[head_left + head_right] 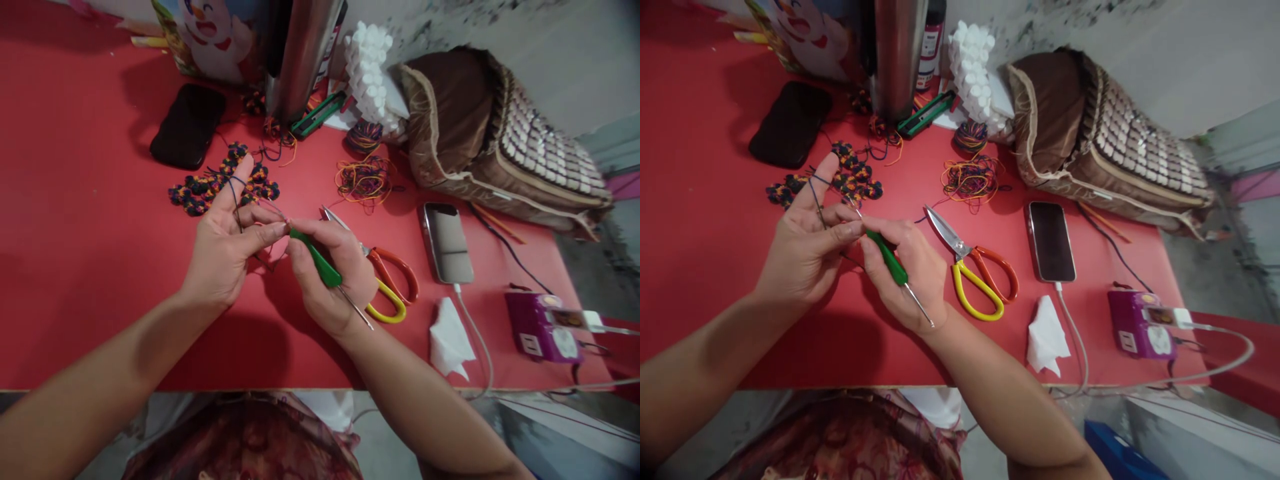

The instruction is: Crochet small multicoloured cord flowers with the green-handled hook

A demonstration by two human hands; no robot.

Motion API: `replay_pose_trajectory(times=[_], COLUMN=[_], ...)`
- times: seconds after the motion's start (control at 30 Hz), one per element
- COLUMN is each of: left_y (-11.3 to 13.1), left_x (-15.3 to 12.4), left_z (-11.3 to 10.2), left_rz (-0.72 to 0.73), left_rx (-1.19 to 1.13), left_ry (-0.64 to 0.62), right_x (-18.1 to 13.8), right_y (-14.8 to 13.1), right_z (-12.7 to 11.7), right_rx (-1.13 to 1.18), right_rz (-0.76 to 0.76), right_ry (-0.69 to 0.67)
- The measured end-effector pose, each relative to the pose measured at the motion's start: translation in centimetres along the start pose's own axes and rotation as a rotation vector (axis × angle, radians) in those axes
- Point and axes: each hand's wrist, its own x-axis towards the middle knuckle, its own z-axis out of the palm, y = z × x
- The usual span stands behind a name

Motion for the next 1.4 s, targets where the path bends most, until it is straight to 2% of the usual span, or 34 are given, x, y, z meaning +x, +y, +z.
replay_pose_trajectory(times=[0.23, 0.37, 0.43, 0.5, 0.53, 0.6, 0.7, 0.77, 0.83, 1.03, 1.2, 1.3, 1.37, 1.4], left_y=[0.1, 0.0, 0.1, 0.3, 0.5, 1.0, 1.6, 2.0, 2.3, 2.9, 2.9, 2.7, 2.5, 2.4], left_x=[0.1, 0.2, 0.2, 0.3, 0.3, 0.4, 0.5, 0.6, 0.6, 0.7, 0.7, 0.7, 0.8, 0.8], left_z=[0.2, 0.0, 0.0, 0.1, 0.2, 0.5, 0.7, 0.8, 0.8, 1.2, 1.1, 0.6, 0.2, 0.0], left_rz=[-0.027, -0.085, -0.100, -0.129, -0.149, -0.171, -0.118, -0.083, -0.067, -0.071, -0.133, -0.133, -0.120, -0.113], left_rx=[-0.086, -0.101, -0.116, -0.147, -0.166, -0.198, -0.202, -0.186, -0.167, -0.159, -0.113, -0.108, -0.102, -0.102], left_ry=[-0.030, -0.063, -0.043, 0.013, 0.045, 0.093, 0.097, 0.090, 0.091, 0.139, 0.126, 0.099, 0.063, 0.049], right_x=[-0.1, -0.2, -0.1, -0.1, 0.0, 0.0, 0.2, 0.5, 0.8, 1.2, 0.9, 0.9, 0.9, 0.9], right_y=[0.6, 1.2, 1.6, 2.1, 2.4, 2.8, 2.6, 1.9, 1.0, 0.1, 0.7, 0.8, 0.9, 1.0], right_z=[0.1, 0.4, 0.6, 1.0, 1.1, 1.5, 1.8, 1.8, 1.6, 0.7, 0.0, -0.2, -0.1, -0.1], right_rx=[0.022, -0.010, -0.040, -0.027, 0.011, 0.159, 0.446, 0.545, 0.556, 0.332, 0.079, 0.076, 0.066, 0.047], right_rz=[0.047, -0.082, -0.177, -0.176, -0.128, 0.067, 0.448, 0.663, 0.735, 0.674, 0.526, 0.469, 0.420, 0.381], right_ry=[-0.051, -0.006, -0.011, -0.027, -0.034, -0.077, -0.263, -0.377, -0.409, -0.500, -0.625, -0.690, -0.627, -0.551])
